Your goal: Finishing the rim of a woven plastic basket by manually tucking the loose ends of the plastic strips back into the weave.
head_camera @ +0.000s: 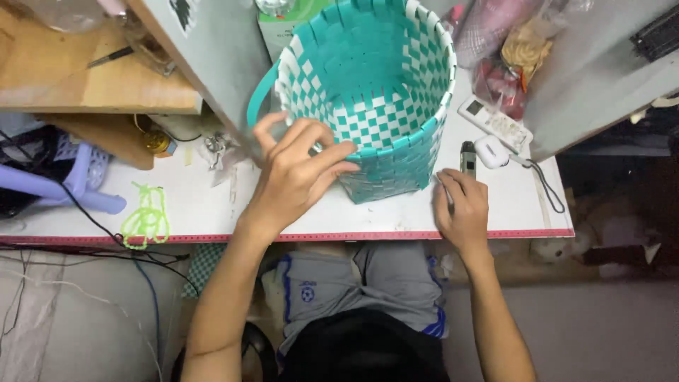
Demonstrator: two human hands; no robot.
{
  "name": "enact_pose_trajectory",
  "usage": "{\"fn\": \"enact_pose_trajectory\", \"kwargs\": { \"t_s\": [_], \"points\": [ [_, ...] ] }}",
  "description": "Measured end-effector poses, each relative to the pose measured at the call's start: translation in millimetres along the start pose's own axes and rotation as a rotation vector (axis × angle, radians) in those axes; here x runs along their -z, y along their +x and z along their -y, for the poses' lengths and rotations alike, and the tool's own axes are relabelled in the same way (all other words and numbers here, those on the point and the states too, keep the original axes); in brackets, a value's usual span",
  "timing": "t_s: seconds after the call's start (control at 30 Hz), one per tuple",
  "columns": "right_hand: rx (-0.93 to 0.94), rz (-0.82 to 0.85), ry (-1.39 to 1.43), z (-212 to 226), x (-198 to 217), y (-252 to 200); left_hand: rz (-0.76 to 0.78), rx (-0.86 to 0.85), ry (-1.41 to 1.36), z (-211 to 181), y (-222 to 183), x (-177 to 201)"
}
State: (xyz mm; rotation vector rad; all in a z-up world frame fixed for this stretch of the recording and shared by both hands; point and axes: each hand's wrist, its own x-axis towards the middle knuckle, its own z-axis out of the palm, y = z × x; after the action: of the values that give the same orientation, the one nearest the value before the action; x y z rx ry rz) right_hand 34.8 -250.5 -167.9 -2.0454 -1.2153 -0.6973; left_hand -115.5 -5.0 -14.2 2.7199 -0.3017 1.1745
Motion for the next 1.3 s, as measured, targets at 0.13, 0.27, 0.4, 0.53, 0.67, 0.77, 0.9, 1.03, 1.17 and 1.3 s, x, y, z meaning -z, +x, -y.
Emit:
{"fn": "enact_pose_trajectory", "kwargs": {
  "t_s": [0.13, 0.27, 0.4, 0.53, 0.67, 0.77, 0.9, 1.03, 1.17, 1.3],
  "points": [
    [-0.088, 0.006, -0.088, 5, 3, 2, -0.021, 0.058, -0.147, 6, -9, -16],
    [-0.136, 0.023, -0.071, 1, 2, 0, 0.027, 0.045, -0.18, 1, 7, -14],
    [-0.169, 0.031, -0.06, 6, 5, 4, -0.012, -0.013, -0.241, 1, 12, -24],
    [-0.181, 0.022, -0.053, 5, 4, 2, -0.028, 0.014, -0.312, 1, 10, -39],
    [-0.173, 0.016, -0.046, 5, 4, 3, -0.053, 0.002, -0.275, 1, 11, -41],
    [-0.169, 0.016, -0.037, 4, 4, 3, -0.064, 0.003, -0.303, 0, 11, -41],
    [-0.18, 0.001, -0.021, 8, 8, 6, -0.061, 0.007, -0.344, -5, 8, -38],
    [-0.194, -0.009, -0.021, 10, 8, 6, -0.073, 0.041, -0.397, -9, 10, -37],
    [-0.203, -0.009, -0.022, 7, 6, 2, -0.075, 0.089, -0.481, -14, 13, -32],
    [-0.192, -0.009, -0.02, 8, 6, 4, -0.102, 0.104, -0.528, -16, 10, -37]
  ]
}}
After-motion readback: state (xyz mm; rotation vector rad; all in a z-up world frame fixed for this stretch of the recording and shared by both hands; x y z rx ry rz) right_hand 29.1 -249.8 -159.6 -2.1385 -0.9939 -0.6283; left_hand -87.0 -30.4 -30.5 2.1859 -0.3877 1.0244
